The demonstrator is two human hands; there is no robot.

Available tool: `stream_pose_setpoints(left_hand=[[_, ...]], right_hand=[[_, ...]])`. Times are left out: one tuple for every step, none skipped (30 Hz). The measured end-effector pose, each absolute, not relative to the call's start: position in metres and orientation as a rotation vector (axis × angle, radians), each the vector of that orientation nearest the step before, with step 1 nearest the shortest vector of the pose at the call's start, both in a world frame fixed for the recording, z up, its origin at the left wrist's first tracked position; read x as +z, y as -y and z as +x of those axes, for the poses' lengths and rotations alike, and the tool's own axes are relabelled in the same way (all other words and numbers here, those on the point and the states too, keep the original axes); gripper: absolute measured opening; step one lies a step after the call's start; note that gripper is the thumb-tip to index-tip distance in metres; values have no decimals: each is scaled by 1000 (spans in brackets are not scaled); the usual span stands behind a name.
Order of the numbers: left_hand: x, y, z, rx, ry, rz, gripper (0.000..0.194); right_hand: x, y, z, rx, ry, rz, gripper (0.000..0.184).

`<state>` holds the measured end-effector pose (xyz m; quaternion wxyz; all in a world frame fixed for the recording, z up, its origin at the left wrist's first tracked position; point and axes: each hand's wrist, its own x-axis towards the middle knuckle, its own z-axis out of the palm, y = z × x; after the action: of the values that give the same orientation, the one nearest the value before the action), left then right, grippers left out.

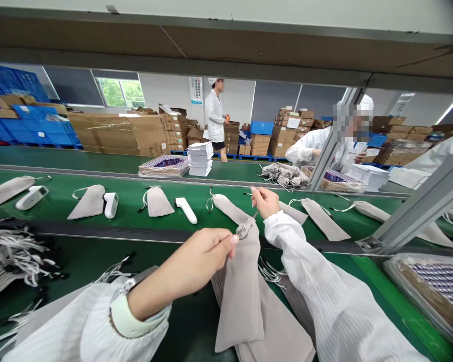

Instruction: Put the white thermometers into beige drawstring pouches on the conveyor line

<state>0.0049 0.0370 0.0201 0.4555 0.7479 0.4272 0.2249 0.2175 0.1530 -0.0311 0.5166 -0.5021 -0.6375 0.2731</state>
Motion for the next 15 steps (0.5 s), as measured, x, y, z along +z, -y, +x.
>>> stream_pose_setpoints(left_hand=[[21, -35, 6, 664, -1020, 1763, 33], [21, -34, 7, 804, -1002, 1697, 32], [21, -35, 7, 958, -991, 1652, 31], [19, -36, 7, 1104, -987, 1630, 29], [18, -38, 7, 1217, -992, 1632, 27], [16, -40, 7, 1287, -1003, 1655, 25], [15, -43, 7, 1319, -1015, 1698, 24], [14, -44, 7, 1323, -1029, 1764, 22], [13, -46, 7, 1306, -1048, 1847, 20], [12, -47, 7, 1275, -1074, 1939, 19], [10, -48, 8, 1216, -1101, 2041, 17], [7, -49, 8, 1118, -1123, 2152, 15], [3, -50, 9, 986, -1141, 2264, 13], [-2, -51, 10, 837, -1151, 2368, 11], [-9, -52, 11, 697, -1154, 2460, 8]], right_hand=[[-31, -152, 217, 882, 1542, -1145, 45], [-31, -147, 212, 1122, 1584, -1044, 47], [-30, -141, 203, 1348, 1656, -910, 49], [-30, -133, 191, 1534, 1745, -761, 51], [-31, -125, 178, 1660, 1824, -617, 53], [-32, -117, 164, 1729, 1879, -495, 52], [-33, -112, 153, 1745, 1895, -419, 49], [-33, -110, 145, 1716, 1869, -398, 43], [-33, -111, 142, 1644, 1802, -432, 39], [-33, -116, 145, 1529, 1697, -517, 38], [-33, -124, 153, 1374, 1566, -644, 41], [-34, -133, 166, 1192, 1428, -804, 45], [-34, -144, 181, 978, 1273, -986, 49], [-36, -154, 198, 779, 1155, -1185, 53], [-40, -163, 215, 607, 1073, -1382, 56]])
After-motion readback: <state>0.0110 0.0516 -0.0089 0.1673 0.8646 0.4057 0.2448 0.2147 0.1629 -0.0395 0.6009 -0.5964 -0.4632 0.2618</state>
